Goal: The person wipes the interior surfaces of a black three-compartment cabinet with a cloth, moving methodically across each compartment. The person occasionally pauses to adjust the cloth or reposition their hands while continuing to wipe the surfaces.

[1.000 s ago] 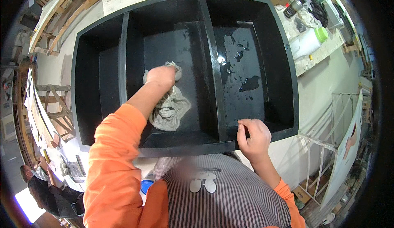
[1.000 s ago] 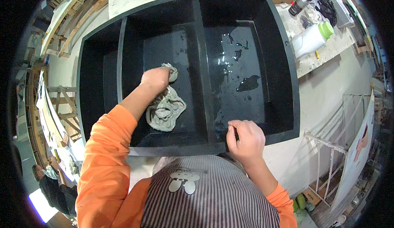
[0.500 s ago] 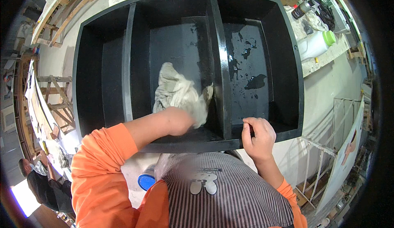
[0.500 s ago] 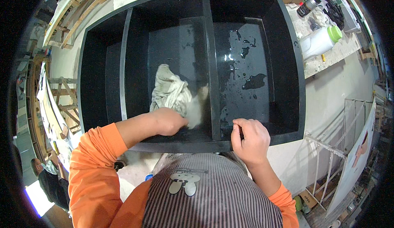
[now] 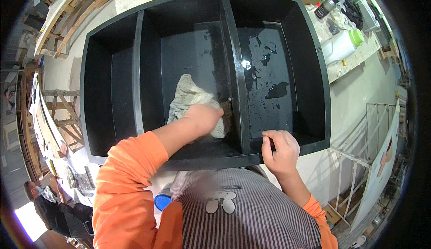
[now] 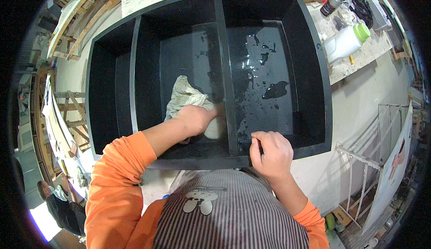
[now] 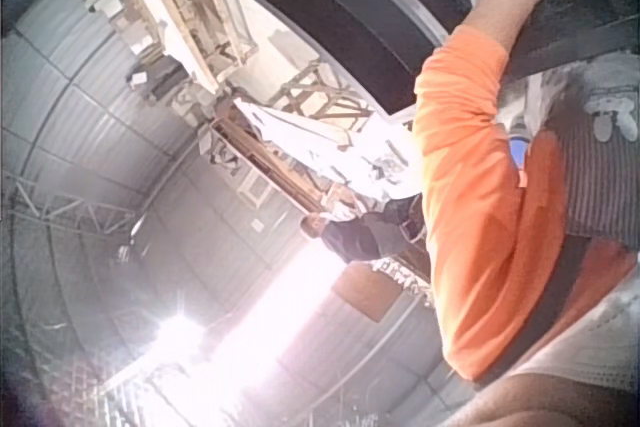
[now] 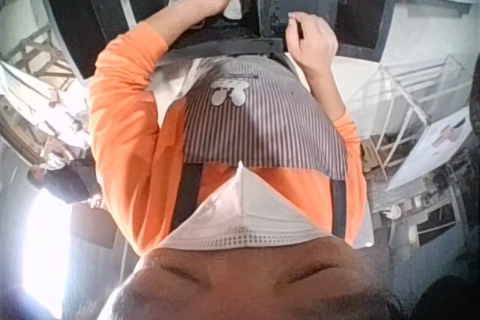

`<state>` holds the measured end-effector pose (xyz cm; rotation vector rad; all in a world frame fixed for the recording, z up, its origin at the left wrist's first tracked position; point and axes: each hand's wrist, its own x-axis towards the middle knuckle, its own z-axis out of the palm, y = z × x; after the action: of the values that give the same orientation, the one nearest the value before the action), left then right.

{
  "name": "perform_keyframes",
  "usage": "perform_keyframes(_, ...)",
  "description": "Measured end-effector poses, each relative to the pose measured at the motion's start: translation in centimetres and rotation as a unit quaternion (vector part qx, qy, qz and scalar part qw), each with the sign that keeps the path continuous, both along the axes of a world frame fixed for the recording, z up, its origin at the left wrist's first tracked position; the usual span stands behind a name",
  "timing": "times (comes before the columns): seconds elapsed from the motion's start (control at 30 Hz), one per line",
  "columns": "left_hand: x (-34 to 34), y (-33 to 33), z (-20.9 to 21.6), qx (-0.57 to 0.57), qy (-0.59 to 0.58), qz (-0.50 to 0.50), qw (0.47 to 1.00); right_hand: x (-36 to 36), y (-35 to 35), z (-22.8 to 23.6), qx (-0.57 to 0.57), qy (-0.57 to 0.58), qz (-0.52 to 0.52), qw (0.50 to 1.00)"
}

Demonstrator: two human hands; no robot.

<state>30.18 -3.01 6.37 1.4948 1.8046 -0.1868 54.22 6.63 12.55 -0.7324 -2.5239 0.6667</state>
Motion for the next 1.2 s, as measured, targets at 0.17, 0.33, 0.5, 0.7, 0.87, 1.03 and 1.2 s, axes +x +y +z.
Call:
perform_keyframes(0.17,-1.4,-3.2,0.1,-0.025,0.005,-0.182,0.983,0.0,-0.1,0.1,-0.008,-0.012,0.000,1.000)
perform_keyframes(0.33,-1.9,-3.1,-0.4,-0.080,-0.005,-0.225,0.971,-0.1,0.1,-0.1,0.006,-0.003,-0.007,1.000)
perform_keyframes(0.5,-1.5,-1.6,-0.9,0.001,-0.023,-0.291,0.956,-0.2,0.0,-0.2,0.021,-0.005,0.000,1.000)
perform_keyframes(0.7,-0.4,0.1,-0.6,-0.024,-0.024,-0.288,0.957,-0.4,0.0,-0.2,0.036,0.007,-0.008,0.999)
perform_keyframes(0.87,1.1,1.0,-1.7,0.012,-0.034,-0.303,0.952,-0.5,0.1,-0.2,0.032,0.014,-0.011,0.999)
perform_keyframes(1.03,2.8,1.0,-3.0,0.021,-0.017,-0.290,0.957,-0.4,0.0,-0.2,0.033,0.007,-0.015,0.999)
perform_keyframes(1.2,3.3,1.2,-3.1,0.005,-0.010,-0.232,0.973,-0.5,-0.1,-0.2,0.025,0.005,-0.022,0.999)
